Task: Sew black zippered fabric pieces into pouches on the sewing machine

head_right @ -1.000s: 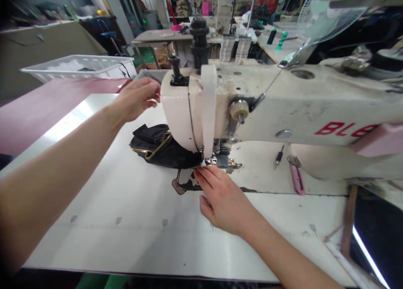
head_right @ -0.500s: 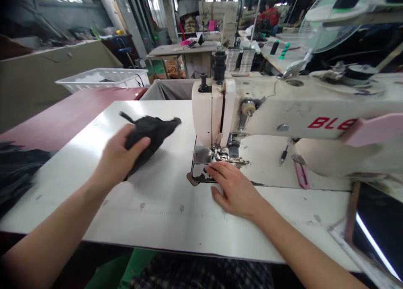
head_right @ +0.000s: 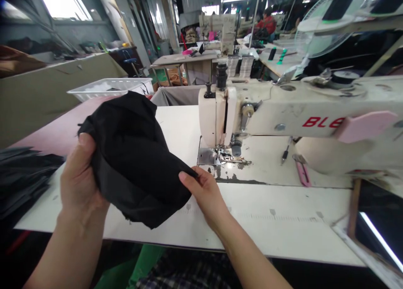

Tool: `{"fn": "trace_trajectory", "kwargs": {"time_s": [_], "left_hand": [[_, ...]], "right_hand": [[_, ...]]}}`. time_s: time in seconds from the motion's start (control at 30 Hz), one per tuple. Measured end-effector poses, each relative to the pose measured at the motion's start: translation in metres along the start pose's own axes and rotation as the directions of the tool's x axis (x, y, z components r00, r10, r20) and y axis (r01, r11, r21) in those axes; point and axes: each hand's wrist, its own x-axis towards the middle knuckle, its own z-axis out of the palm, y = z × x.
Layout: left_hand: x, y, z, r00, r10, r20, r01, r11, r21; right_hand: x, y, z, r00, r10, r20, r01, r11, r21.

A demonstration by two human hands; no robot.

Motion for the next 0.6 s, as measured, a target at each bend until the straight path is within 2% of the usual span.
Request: {"fn": "trace_trajectory", "kwargs": {"time_s": [0.1,0.17,0.23,0.27,0.3,0.33,0.37,0.4,0.43,0.47,0.5,0.57,0.6], "left_hand": [[0.006,-0.011,-0.005,0.998,-0.026,-0.059,0.025,0.999,-0.020],[0.012,-0.022,-0.010,0.994,-0.075,-0.081,0.076,0.997,0.007],[0.019,-0.032,-0.018,0.988,-0.152,-0.038,0.157,0.972,0.178],[0.022,-0.036,-0.022,0.988,-0.148,-0.037,0.152,0.933,0.326],[0.022,-0.038,-0.026,0.995,-0.086,-0.043,0.096,0.864,0.494],[0.019,-0.038,-0.027,0.999,0.030,-0.031,-0.002,0.759,0.651],[0.014,-0.038,-0.027,0.986,0.165,0.027,-0.127,0.634,0.762],[0.007,-0.037,-0.023,0.953,0.262,0.150,-0.271,0.521,0.809],[-0.002,-0.035,-0.017,0.908,0.286,0.306,-0.411,0.464,0.785],[-0.012,-0.034,-0.010,0.837,0.224,0.500,-0.539,0.498,0.679],[-0.021,-0.034,-0.001,0.754,0.175,0.633,-0.601,0.572,0.558],[-0.033,-0.036,0.016,0.723,0.185,0.666,-0.565,0.712,0.416],[-0.035,-0.038,0.022,0.732,0.176,0.659,-0.522,0.767,0.374]], "right_hand": [[-0.015,-0.012,-0.003,0.985,0.122,0.126,-0.151,0.954,0.257],[-0.022,-0.017,-0.003,0.970,0.141,0.197,-0.202,0.920,0.337],[-0.026,-0.019,-0.003,0.976,0.117,0.186,-0.179,0.913,0.367],[-0.026,-0.019,-0.003,0.986,0.104,0.133,-0.147,0.915,0.375],[-0.025,-0.019,-0.003,0.993,0.101,0.057,-0.115,0.919,0.378],[-0.023,-0.019,-0.003,0.994,0.107,-0.023,-0.091,0.921,0.380],[-0.021,-0.018,-0.002,0.990,0.111,-0.085,-0.070,0.920,0.385],[-0.018,-0.018,-0.001,0.988,0.106,-0.115,-0.052,0.916,0.397],[-0.016,-0.018,0.000,0.990,0.089,-0.113,-0.034,0.908,0.417],[-0.014,-0.018,0.002,0.995,0.058,-0.086,-0.014,0.897,0.441],[-0.013,-0.017,0.004,0.999,0.019,-0.048,0.005,0.886,0.464],[-0.011,-0.014,0.006,0.998,-0.064,-0.008,0.060,0.889,0.454],[-0.011,-0.011,0.006,0.993,-0.112,-0.025,0.113,0.912,0.395]]}}
